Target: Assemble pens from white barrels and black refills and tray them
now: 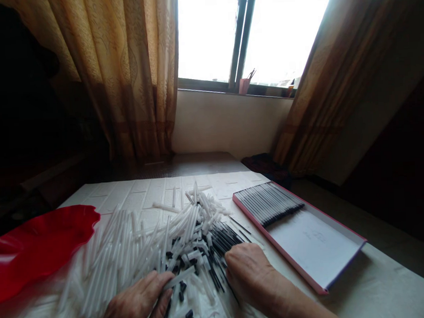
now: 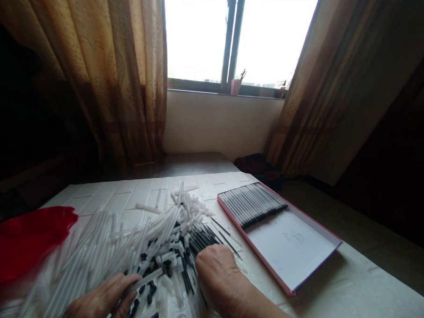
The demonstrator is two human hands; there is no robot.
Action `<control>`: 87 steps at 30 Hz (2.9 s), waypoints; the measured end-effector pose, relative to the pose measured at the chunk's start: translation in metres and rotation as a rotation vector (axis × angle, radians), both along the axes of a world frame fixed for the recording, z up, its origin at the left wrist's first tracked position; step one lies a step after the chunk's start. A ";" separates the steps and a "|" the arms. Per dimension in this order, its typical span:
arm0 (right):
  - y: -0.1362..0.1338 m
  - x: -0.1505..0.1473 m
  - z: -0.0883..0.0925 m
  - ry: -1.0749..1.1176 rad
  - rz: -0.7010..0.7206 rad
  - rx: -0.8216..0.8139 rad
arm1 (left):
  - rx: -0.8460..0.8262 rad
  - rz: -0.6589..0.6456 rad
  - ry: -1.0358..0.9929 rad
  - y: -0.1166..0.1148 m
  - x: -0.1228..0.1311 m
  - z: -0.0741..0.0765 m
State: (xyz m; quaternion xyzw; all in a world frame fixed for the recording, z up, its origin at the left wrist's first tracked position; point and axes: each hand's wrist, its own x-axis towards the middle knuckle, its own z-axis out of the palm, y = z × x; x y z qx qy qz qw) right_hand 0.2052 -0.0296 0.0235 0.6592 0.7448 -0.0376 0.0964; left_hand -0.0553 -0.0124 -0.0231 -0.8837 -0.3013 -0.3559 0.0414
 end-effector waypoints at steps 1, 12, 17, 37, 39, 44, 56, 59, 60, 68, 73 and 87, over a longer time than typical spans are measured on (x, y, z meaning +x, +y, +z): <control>0.001 0.000 0.000 0.002 0.011 0.000 | 0.003 0.004 0.005 0.000 -0.001 -0.001; -0.002 0.014 0.025 0.466 0.098 0.153 | 0.100 0.026 0.018 -0.001 0.005 0.008; 0.005 0.002 0.004 1.245 0.180 0.172 | 0.117 0.086 -0.033 0.000 0.003 0.011; -0.011 -0.018 -0.026 1.783 0.077 -0.089 | 0.095 0.095 0.005 0.000 0.009 0.010; -0.009 -0.021 -0.029 1.731 0.118 -0.086 | 0.087 0.078 -0.010 -0.001 0.010 0.006; -0.005 -0.030 -0.028 1.629 0.220 -0.152 | 0.009 0.041 -0.039 -0.005 0.007 -0.003; -0.008 -0.028 -0.046 0.653 0.587 0.355 | -0.116 0.071 -0.143 -0.008 0.000 0.001; -0.009 -0.033 -0.057 0.448 0.623 0.440 | -0.057 0.070 -0.105 -0.005 0.000 -0.001; -0.009 -0.034 -0.061 0.413 0.624 0.470 | -0.057 0.068 -0.090 -0.004 0.000 -0.001; -0.010 -0.037 -0.067 0.370 0.526 0.531 | -0.085 0.056 -0.067 -0.004 0.004 0.004; -0.006 -0.038 -0.068 0.304 0.551 0.527 | -0.136 0.072 -0.065 -0.006 0.004 0.006; -0.003 -0.016 -0.044 0.864 0.377 0.318 | -0.171 0.032 -0.010 -0.004 0.003 0.000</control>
